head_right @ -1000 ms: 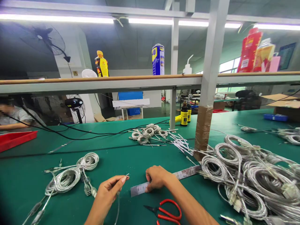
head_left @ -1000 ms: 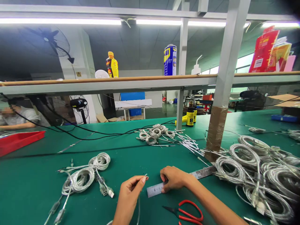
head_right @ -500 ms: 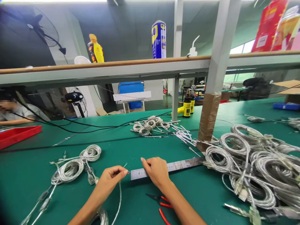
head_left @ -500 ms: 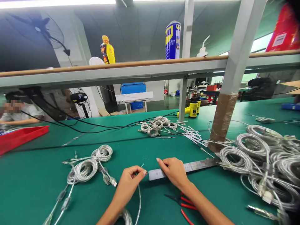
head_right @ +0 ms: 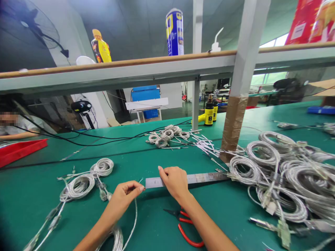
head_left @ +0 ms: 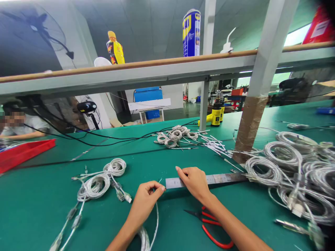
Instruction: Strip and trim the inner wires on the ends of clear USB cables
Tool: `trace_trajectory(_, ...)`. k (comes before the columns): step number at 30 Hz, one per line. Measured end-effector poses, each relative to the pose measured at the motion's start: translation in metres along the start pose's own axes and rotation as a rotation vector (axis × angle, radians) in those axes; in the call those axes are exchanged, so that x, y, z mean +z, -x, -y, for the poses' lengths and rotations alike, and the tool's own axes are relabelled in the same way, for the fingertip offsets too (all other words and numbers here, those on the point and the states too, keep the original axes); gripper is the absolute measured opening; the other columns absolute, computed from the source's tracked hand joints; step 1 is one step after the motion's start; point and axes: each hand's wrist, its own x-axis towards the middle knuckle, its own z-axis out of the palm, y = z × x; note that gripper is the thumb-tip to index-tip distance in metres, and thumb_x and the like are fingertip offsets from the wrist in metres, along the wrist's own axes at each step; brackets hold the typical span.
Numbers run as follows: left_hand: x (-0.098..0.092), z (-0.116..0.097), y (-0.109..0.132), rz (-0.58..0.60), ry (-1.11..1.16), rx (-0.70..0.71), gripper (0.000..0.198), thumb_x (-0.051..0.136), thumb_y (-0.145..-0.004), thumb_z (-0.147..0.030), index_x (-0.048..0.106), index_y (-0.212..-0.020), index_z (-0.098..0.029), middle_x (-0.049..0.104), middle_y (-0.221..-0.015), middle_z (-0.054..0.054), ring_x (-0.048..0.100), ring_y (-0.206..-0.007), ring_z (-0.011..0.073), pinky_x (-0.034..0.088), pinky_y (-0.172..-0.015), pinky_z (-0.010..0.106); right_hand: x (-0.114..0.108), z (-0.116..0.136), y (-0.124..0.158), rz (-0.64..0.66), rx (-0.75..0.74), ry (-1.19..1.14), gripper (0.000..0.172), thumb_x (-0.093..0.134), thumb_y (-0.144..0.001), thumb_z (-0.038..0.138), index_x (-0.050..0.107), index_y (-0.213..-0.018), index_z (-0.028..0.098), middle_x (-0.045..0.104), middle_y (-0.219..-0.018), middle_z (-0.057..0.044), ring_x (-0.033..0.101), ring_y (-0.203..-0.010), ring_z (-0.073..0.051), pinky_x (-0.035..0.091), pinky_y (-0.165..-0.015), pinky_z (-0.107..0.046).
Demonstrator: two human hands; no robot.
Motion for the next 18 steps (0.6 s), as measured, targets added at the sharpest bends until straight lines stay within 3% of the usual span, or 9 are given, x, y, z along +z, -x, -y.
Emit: trace_trajectory(18,0.0007,-0.0055,0.0019,-0.025,-0.081,-0.008,0.024,0.053,-0.07,-0.034,0.058,-0.059,-0.013,0.04,-0.051,-0.004,0.031,-0.049,0.0102,0.025,-0.049,0.022,-0.0004,0.0004,-0.0018,-0.005,-0.01,0.048,0.053,0.03,-0.086,0.042,0.035,-0.04,0.015,0.038,-0.039,0.003,0.031,-0.04,-0.008,0.009,-0.045,-0.025)
